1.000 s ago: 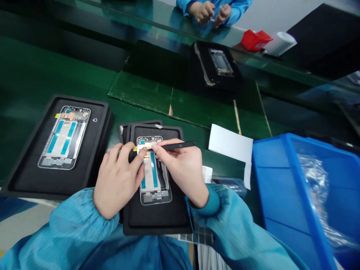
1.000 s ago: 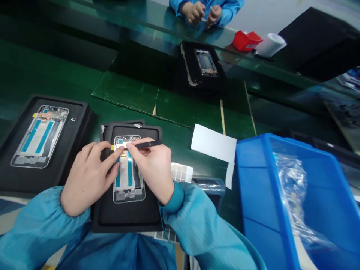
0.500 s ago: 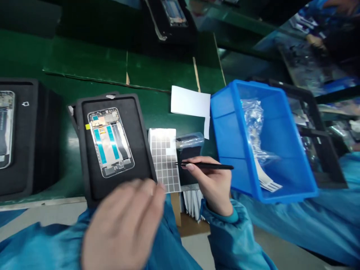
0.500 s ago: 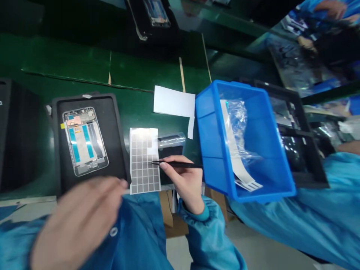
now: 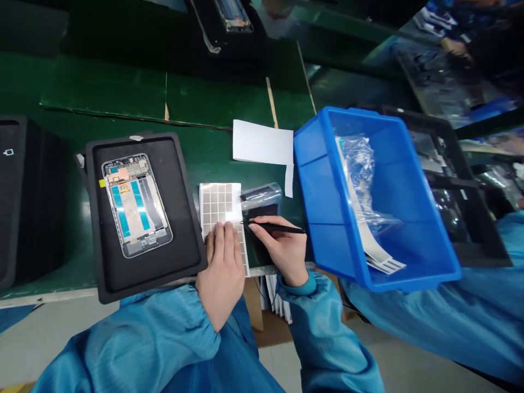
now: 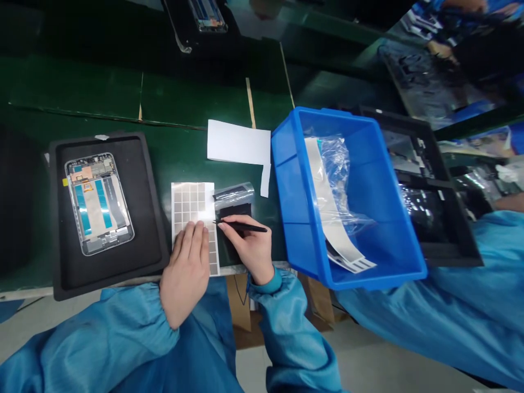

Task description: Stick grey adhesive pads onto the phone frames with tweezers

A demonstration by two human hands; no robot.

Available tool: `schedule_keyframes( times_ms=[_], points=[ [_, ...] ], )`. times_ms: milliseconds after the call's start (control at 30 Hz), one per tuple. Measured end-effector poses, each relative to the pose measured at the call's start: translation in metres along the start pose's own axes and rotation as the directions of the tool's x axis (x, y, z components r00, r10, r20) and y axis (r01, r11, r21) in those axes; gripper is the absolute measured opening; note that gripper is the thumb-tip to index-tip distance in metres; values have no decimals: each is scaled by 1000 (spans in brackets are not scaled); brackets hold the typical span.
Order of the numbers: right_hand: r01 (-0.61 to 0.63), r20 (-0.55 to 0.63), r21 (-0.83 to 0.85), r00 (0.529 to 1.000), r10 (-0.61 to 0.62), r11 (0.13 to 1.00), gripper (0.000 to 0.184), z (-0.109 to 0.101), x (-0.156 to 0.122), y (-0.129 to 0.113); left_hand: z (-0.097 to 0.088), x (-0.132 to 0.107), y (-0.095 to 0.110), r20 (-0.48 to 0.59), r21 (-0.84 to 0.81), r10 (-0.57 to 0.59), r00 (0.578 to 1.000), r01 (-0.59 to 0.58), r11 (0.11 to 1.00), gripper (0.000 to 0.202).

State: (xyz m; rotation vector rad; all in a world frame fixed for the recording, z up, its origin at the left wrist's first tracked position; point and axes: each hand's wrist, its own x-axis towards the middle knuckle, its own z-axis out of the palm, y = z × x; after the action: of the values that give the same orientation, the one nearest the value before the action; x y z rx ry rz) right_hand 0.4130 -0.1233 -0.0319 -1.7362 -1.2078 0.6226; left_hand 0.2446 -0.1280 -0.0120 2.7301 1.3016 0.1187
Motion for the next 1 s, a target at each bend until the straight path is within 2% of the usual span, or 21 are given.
schedule_keyframes(
  times_ms=[300,533,800,1000],
  points=[
    [-10,7,1,1000,10,1000,13,-3,-1,2,-2,0,0,44,-27,4,999,-3,1000,54],
    [-20,0,36,1000,20,999,13,-2,0,1,-2,0,0,41,-10,16,999,-15,1000,54],
    [-23,-14,8,1000,23,1000,14,-2,0,2,-1,0,-1,11,8,20,1000,-20,1000,54],
    [-13,-15,-19,1000,13,1000,13,-1,1,-2,-2,1,0,28,-21,8,1000,-8,1000,55]
  ],
)
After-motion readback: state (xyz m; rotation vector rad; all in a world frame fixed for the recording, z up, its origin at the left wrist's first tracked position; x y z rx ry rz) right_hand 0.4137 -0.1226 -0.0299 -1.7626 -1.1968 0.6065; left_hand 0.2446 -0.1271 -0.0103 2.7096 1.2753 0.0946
